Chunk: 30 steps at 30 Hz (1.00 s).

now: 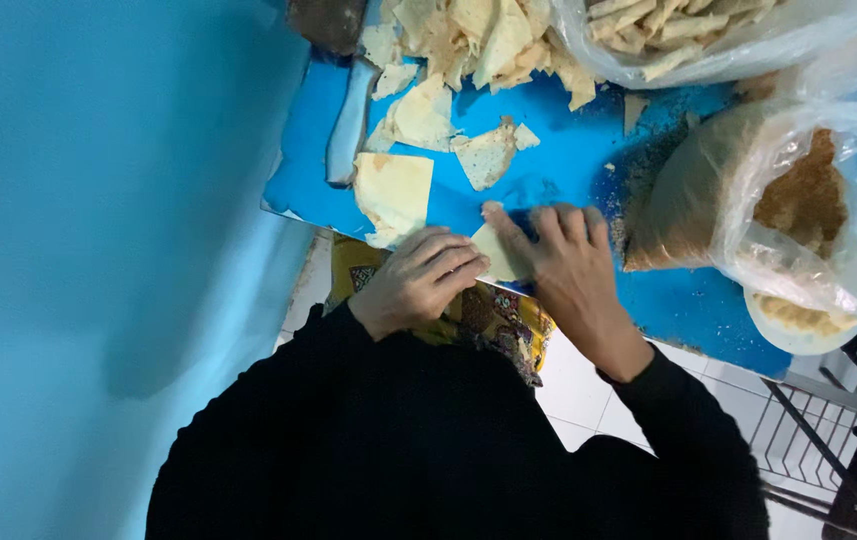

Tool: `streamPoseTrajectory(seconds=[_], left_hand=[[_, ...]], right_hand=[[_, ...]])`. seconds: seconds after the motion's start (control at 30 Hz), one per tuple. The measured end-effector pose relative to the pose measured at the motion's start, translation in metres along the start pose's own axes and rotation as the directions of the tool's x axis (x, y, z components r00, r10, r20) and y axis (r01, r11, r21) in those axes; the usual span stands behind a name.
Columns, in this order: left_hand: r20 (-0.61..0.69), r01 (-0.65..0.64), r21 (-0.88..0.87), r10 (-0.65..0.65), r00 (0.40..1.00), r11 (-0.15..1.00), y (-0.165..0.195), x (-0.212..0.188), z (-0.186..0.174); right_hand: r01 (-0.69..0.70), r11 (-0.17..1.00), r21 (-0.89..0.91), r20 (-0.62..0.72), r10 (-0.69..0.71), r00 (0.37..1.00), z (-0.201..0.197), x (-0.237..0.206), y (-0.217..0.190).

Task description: The person tears flat, square crackers into smaller pieces by hand at a blue table, placing the torn pieces with a pile of broken cracker pieces. They occasionally reach into a plastic bag of brown powder and move pieces aside while working through the crackers one at a time.

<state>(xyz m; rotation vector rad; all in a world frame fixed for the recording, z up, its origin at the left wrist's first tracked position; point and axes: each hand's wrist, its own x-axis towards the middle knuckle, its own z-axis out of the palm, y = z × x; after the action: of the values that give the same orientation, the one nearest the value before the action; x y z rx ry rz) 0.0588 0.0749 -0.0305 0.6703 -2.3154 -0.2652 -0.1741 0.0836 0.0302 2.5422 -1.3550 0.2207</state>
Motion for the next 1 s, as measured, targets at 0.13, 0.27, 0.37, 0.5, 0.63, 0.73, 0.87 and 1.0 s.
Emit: streamPoseTrajectory(seconds=[0.13, 0.27, 0.37, 0.5, 0.63, 0.73, 0.87, 1.0], left_hand=[[-0.030, -0.007, -0.001, 0.007, 1.000, 1.000, -0.001, 0.000, 0.001], [0.004, 0.023, -0.009, -0.023, 1.000, 1.000, -0.001, -0.002, 0.003], [0.010, 0.021, -0.013, -0.021, 1.000, 1.000, -0.001, -0.003, 0.004], [0.025, 0.041, -0.004, -0.041, 0.999, 0.999, 0.001, -0.005, 0.006], [0.044, 0.046, -0.020, -0.045, 0.998, 0.999, 0.002, -0.005, 0.010], [0.029, 0.063, -0.020, -0.063, 0.998, 0.998, 0.004, -0.005, 0.012], [0.045, 0.054, -0.011, -0.053, 0.998, 0.999, 0.006, -0.006, 0.014], [0.076, 0.056, -0.029, -0.053, 0.996, 0.998, 0.008, -0.006, 0.013]], right_hand=[[-0.010, 0.972, -0.233, 0.098, 0.033, 0.995, 0.001, -0.003, 0.001], [0.014, 0.998, -0.058, -0.006, -0.014, 1.000, 0.002, -0.010, 0.003], [0.016, 1.000, 0.014, 0.054, -0.017, 0.998, 0.003, -0.013, -0.003], [-0.043, 0.983, 0.179, 0.060, 0.033, 0.998, -0.001, -0.026, -0.001], [-0.166, 0.928, 0.334, 0.015, 0.171, 0.985, -0.018, -0.049, 0.020], [-0.342, 0.878, 0.334, -0.017, 0.369, 0.929, -0.053, -0.074, 0.050], [-0.452, 0.891, 0.047, -0.011, 0.453, 0.891, -0.096, -0.097, 0.108], [-0.463, 0.839, 0.287, 0.021, 0.477, 0.878, -0.080, -0.087, 0.151]])
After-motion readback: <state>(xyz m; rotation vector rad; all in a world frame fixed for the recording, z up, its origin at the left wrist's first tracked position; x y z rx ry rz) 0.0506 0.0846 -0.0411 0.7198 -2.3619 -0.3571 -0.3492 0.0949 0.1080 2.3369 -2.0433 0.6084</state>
